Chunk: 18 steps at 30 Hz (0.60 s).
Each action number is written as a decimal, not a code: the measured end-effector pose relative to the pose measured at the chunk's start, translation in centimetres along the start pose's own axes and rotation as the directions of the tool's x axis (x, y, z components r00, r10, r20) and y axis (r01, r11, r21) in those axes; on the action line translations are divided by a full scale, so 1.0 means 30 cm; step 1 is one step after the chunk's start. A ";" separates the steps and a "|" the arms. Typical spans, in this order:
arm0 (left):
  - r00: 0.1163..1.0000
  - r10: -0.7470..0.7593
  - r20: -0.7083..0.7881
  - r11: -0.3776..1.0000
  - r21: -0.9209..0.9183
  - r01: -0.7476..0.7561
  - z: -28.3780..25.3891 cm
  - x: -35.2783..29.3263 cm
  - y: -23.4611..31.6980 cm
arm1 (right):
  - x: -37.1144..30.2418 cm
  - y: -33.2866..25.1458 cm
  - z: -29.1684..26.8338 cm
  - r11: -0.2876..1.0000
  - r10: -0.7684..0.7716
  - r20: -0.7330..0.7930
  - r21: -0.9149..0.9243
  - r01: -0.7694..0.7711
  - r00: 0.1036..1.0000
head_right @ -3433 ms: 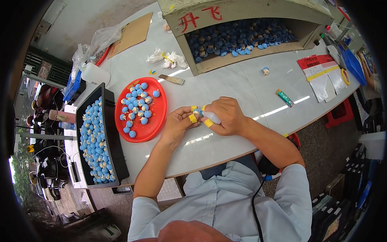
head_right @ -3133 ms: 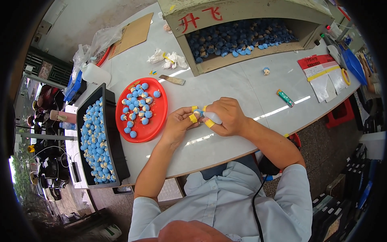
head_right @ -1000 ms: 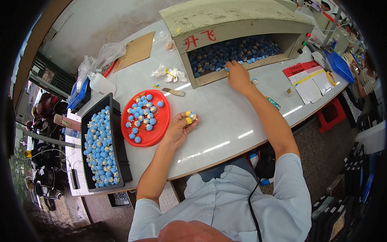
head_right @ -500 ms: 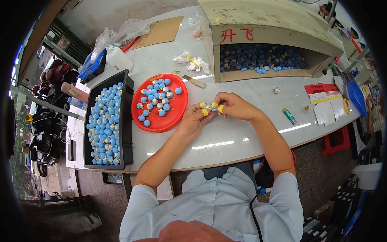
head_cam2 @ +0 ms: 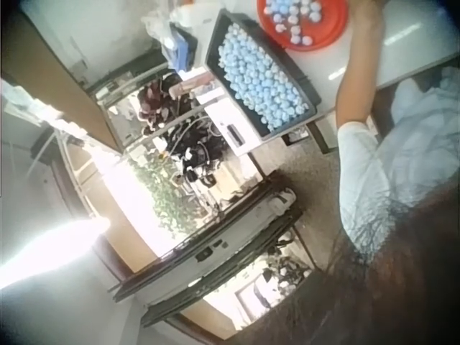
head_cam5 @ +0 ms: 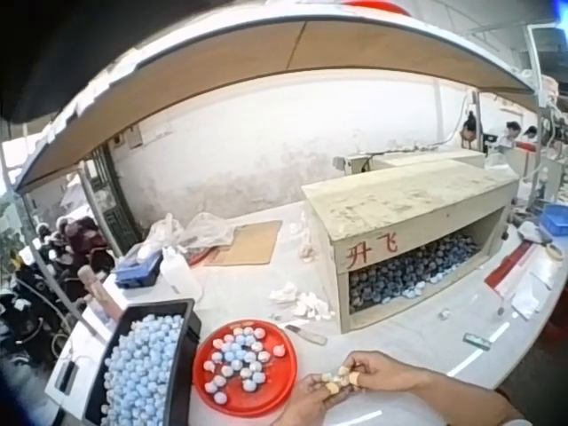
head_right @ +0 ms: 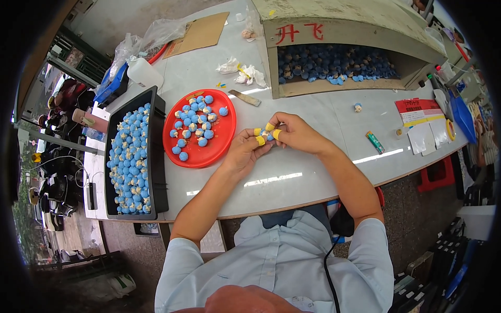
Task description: The person applies glue to spherical components with a glue bottle, then assembles the components by hand at a factory workbench.
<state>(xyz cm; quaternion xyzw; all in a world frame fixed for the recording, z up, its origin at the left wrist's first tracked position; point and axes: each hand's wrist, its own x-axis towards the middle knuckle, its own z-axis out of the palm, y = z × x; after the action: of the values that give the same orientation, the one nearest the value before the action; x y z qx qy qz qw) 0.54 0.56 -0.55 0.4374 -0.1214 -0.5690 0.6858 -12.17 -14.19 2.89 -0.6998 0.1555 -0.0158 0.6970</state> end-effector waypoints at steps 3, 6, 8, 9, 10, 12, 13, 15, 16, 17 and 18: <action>1.000 -0.013 -0.005 1.000 -0.029 0.013 -0.003 0.001 0.000 | 0.006 0.012 0.045 0.998 -0.057 -0.148 -0.025 0.054 0.987; 1.000 -0.018 -0.021 0.998 -0.057 0.017 -0.005 -0.003 0.000 | 0.009 0.033 0.071 0.968 -0.228 -0.259 -0.164 0.190 0.938; 0.999 -0.019 -0.035 0.997 -0.077 0.016 -0.002 -0.005 -0.001 | -0.002 0.037 0.078 0.915 -0.354 -0.266 -0.295 0.274 0.897; 0.999 -0.011 -0.034 0.998 -0.066 0.009 -0.001 -0.003 -0.004 | -0.018 0.016 0.083 0.878 -0.400 -0.253 -0.381 0.289 0.881; 0.999 -0.004 -0.033 0.998 -0.056 0.003 -0.001 -0.005 -0.003 | -0.025 0.006 0.085 0.833 -0.444 -0.235 -0.464 0.301 0.865; 0.999 -0.032 -0.023 0.993 -0.112 0.030 0.005 -0.011 0.010 | -0.021 0.022 0.070 0.856 -0.414 -0.246 -0.432 0.283 0.876; 0.998 -0.064 -0.003 0.985 -0.163 0.063 0.009 -0.012 0.013 | -0.019 0.033 0.059 0.878 -0.384 -0.266 -0.401 0.261 0.884; 0.998 -0.063 0.031 0.982 -0.179 0.067 -0.001 -0.010 0.012 | -0.005 0.049 0.037 0.923 -0.339 -0.276 -0.284 0.260 0.899; 0.996 -0.061 0.066 0.979 -0.191 0.072 -0.005 -0.006 0.010 | 0.000 0.054 0.031 0.953 -0.294 -0.283 -0.162 0.256 0.913; 0.996 -0.064 0.069 0.978 -0.196 0.077 -0.006 -0.002 0.003 | -0.003 0.056 0.025 0.954 -0.289 -0.285 -0.164 0.250 0.914; 0.996 -0.059 0.072 0.981 -0.179 0.071 -0.001 -0.009 0.004 | -0.009 0.038 0.026 0.959 -0.280 -0.269 -0.124 0.255 0.921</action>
<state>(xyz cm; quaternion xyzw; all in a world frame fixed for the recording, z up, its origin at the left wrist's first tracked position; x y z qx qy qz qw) 0.57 0.80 -0.40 0.3575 -0.0776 -0.6141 0.6994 -12.46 -13.35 1.80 -0.7344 0.1574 -0.2045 0.6278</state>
